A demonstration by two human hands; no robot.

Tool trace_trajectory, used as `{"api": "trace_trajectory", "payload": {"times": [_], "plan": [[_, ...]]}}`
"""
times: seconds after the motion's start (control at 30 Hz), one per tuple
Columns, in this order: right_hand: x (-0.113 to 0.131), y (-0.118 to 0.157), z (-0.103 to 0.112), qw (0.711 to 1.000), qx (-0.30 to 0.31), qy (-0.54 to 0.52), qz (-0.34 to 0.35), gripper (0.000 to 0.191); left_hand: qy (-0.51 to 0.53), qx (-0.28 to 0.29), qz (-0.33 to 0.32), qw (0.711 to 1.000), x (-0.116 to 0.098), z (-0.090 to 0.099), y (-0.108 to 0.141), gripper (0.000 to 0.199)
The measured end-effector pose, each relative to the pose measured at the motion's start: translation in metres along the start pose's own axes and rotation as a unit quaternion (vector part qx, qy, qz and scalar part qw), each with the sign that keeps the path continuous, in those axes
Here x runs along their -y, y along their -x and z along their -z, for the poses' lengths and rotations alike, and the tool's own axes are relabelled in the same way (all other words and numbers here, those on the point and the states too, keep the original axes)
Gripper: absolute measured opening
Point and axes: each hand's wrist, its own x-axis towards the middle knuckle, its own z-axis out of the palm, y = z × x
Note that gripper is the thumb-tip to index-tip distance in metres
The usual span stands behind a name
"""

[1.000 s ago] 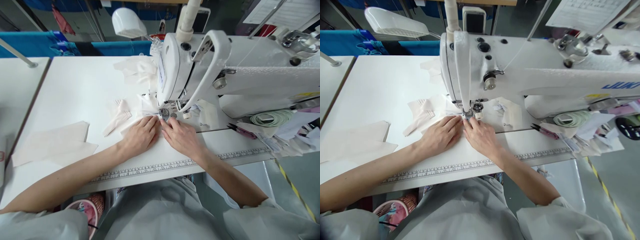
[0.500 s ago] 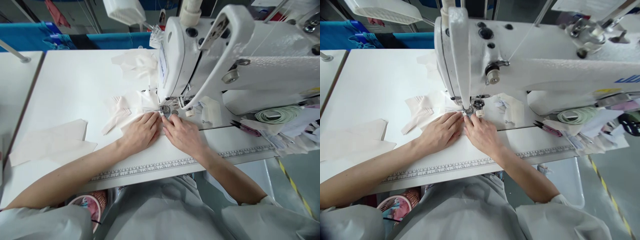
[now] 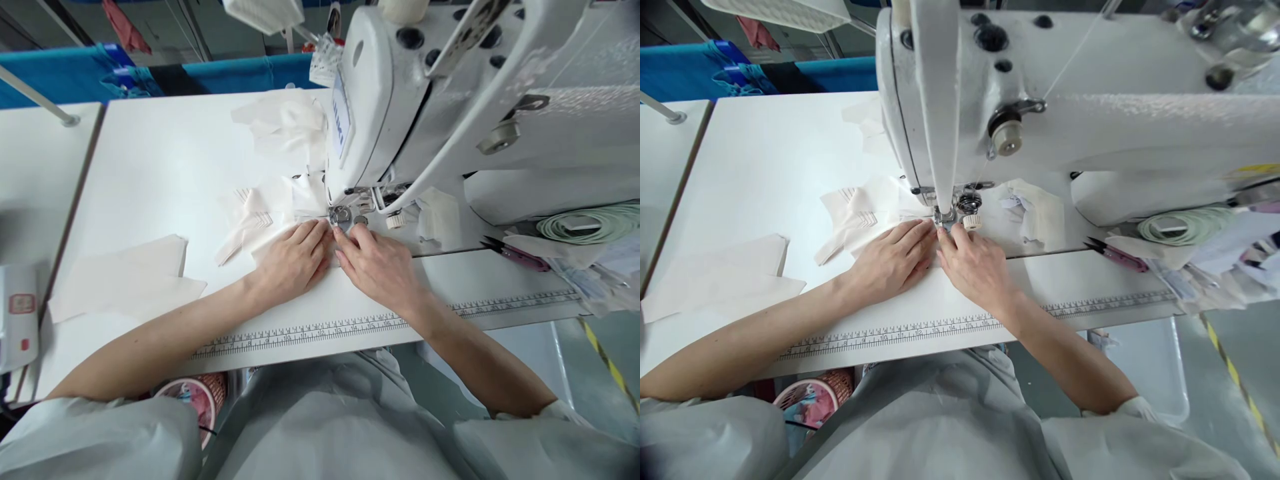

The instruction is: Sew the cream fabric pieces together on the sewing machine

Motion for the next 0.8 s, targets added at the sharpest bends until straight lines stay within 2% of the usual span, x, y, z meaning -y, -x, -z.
{"api": "trace_trajectory", "payload": {"times": [0.43,0.6,0.7,0.8], "plan": [[-0.002,-0.002,-0.001,0.999,-0.008,-0.027,-0.015,0.048,0.014,-0.002,0.008,1.0,0.003,0.002,-0.003,0.044],[-0.03,-0.007,-0.007,0.993,-0.06,-0.081,-0.057,0.046,0.006,0.004,0.001,1.0,0.005,0.004,-0.004,0.047],[-0.052,-0.017,-0.013,0.99,-0.081,-0.073,-0.087,0.043,0.031,0.001,0.008,0.999,0.006,0.004,-0.004,0.045],[-0.064,-0.025,-0.021,0.986,-0.114,-0.076,-0.097,0.038,0.04,0.002,0.01,0.999,0.006,0.004,-0.005,0.045]]}}
